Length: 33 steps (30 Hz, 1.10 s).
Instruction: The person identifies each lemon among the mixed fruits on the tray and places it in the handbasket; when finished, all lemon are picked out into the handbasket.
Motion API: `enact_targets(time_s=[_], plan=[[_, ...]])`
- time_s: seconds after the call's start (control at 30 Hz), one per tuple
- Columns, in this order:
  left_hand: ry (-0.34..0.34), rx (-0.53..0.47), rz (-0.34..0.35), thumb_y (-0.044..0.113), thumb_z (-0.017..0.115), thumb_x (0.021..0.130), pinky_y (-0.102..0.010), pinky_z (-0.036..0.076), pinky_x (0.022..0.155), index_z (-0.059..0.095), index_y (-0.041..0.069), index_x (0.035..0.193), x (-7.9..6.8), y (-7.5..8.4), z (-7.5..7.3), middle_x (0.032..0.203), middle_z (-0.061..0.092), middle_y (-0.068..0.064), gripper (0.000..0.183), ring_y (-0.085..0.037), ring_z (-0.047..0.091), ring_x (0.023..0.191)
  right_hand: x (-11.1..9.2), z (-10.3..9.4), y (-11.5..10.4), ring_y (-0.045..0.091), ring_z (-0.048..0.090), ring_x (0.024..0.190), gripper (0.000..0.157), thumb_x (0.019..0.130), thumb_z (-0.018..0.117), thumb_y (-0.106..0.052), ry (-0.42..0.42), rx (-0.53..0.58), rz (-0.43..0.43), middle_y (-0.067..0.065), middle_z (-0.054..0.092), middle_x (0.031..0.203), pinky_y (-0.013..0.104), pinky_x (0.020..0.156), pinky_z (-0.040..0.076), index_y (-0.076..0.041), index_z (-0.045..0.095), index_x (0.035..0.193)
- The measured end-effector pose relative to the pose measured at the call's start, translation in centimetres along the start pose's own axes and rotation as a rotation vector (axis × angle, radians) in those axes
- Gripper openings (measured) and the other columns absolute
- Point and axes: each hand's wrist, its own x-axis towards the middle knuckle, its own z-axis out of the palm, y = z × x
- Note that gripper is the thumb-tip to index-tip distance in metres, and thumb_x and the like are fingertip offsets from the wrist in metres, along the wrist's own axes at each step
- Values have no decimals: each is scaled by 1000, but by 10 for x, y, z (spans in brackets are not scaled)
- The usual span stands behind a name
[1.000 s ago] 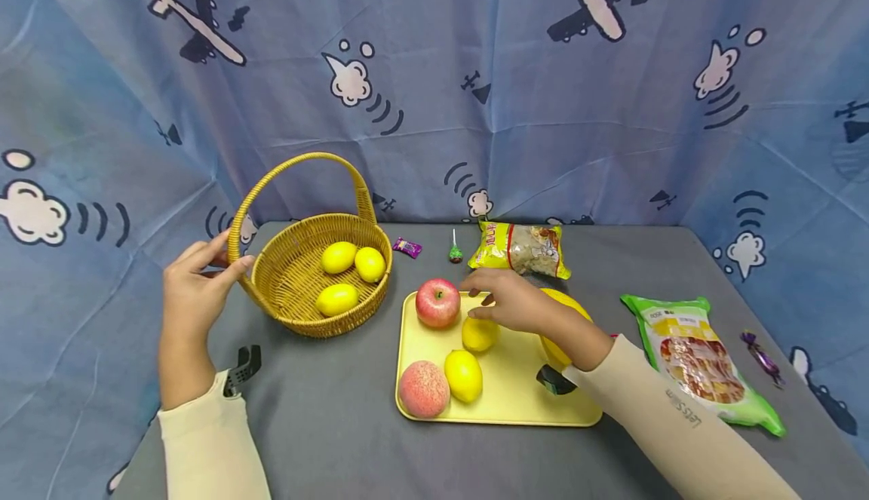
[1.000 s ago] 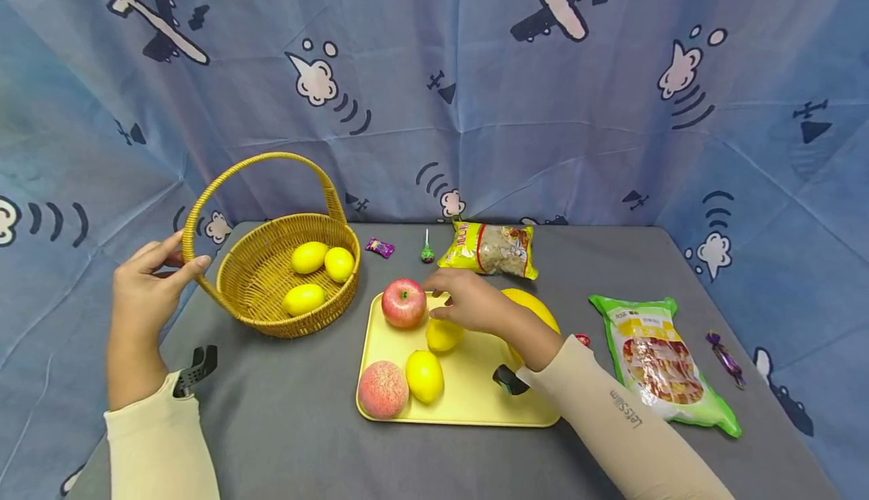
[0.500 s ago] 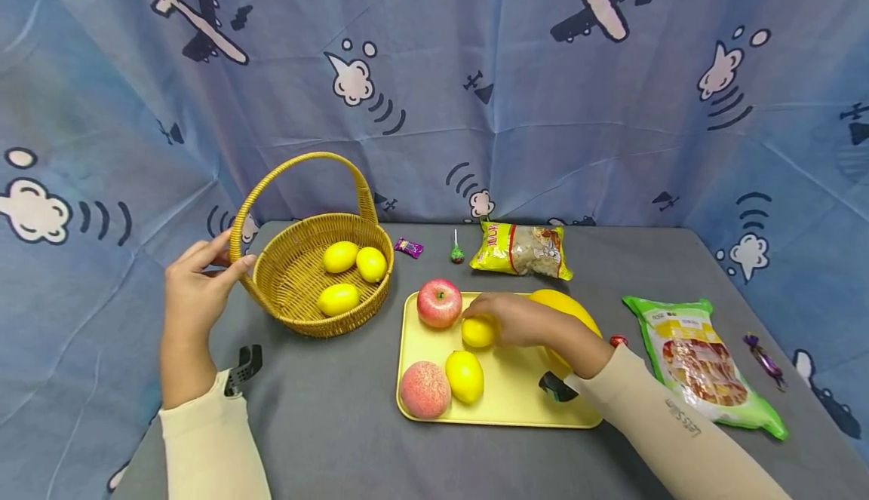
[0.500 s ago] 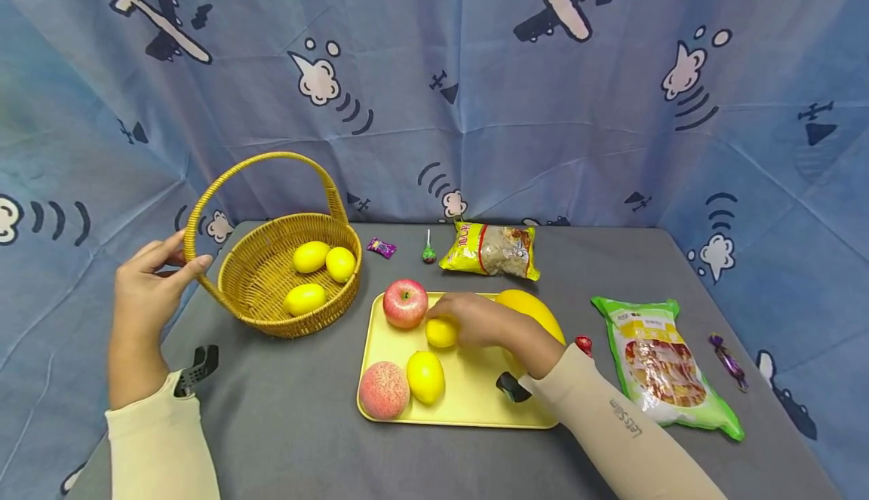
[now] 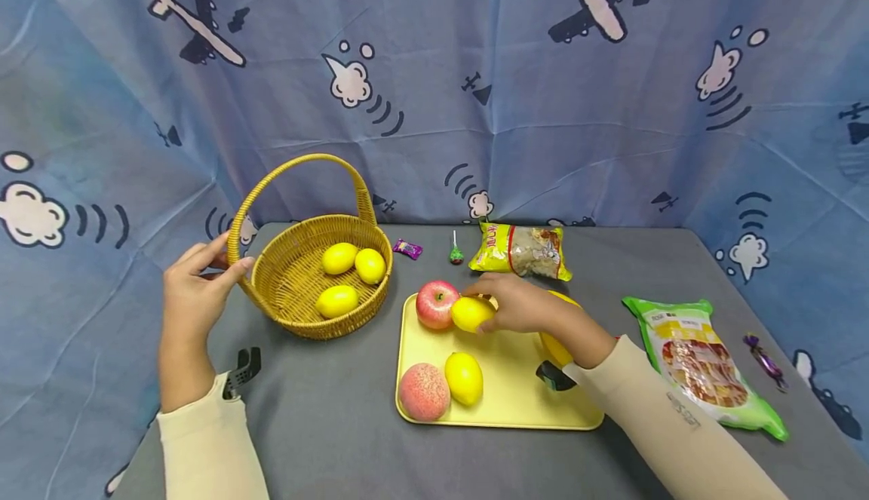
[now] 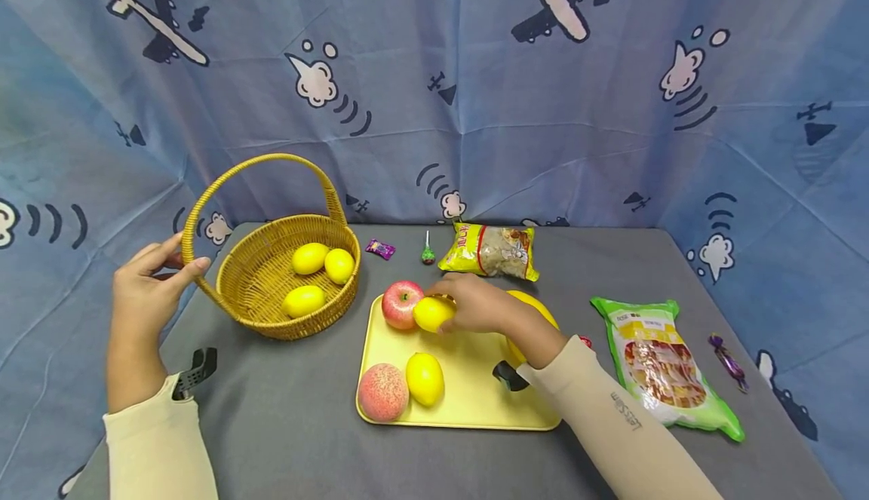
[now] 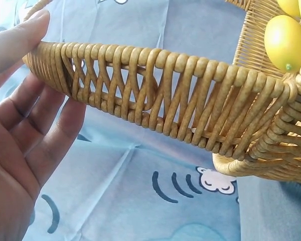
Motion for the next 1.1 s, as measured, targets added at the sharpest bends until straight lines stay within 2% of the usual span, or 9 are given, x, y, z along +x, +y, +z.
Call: enact_targets(time_s=[0.13,0.37,0.47,0.6,0.67,0.83,1.1], plan=[[2,-3,-3,1,74,70,-8,44,61,63,4,111,0,-3,0,75,56,-6,43,-5,53,71,9,-2,-9,11,48,89,54,67,77,-28,30,19,-34,-9,53,102,26,78,43,-20,58,117],[8,-35,4,-1,74,69,-8,45,60,64,5,111,-1,-12,0,75,56,-2,43,-4,54,71,22,2,-22,9,49,88,53,68,76,-35,26,53,-59,-14,50,98,22,76,43,-25,58,116],[5,-30,4,0,74,69,-8,44,60,64,7,111,0,-17,1,75,56,-3,44,-4,53,71,24,5,-22,7,48,87,52,68,76,-37,32,57,-73,-15,49,96,20,75,43,-26,58,116],[5,-30,7,0,74,70,-7,44,61,63,6,112,1,-13,1,76,56,-7,43,-5,53,72,25,7,-21,6,49,88,53,68,75,-40,40,77,-71,-16,50,96,19,72,44,-26,58,116],[6,-29,2,0,74,70,-7,44,61,63,5,111,2,-16,3,76,56,-8,43,-6,53,72,25,7,-20,6,49,89,53,68,74,-42,37,95,-60,-16,50,96,18,71,45,-26,57,116],[1,-10,-26,4,75,69,-8,44,60,63,11,112,1,-36,9,77,57,-2,45,-6,53,72,25,9,-20,8,51,91,56,69,72,-47,6,120,-38,-15,50,96,18,70,46,-26,56,119],[-16,-37,-37,6,74,71,-9,46,62,61,14,114,2,-32,14,79,57,0,46,-7,54,73,23,12,-16,6,50,92,59,69,73,-46,-3,189,-27,-15,51,97,24,73,48,-24,56,120]])
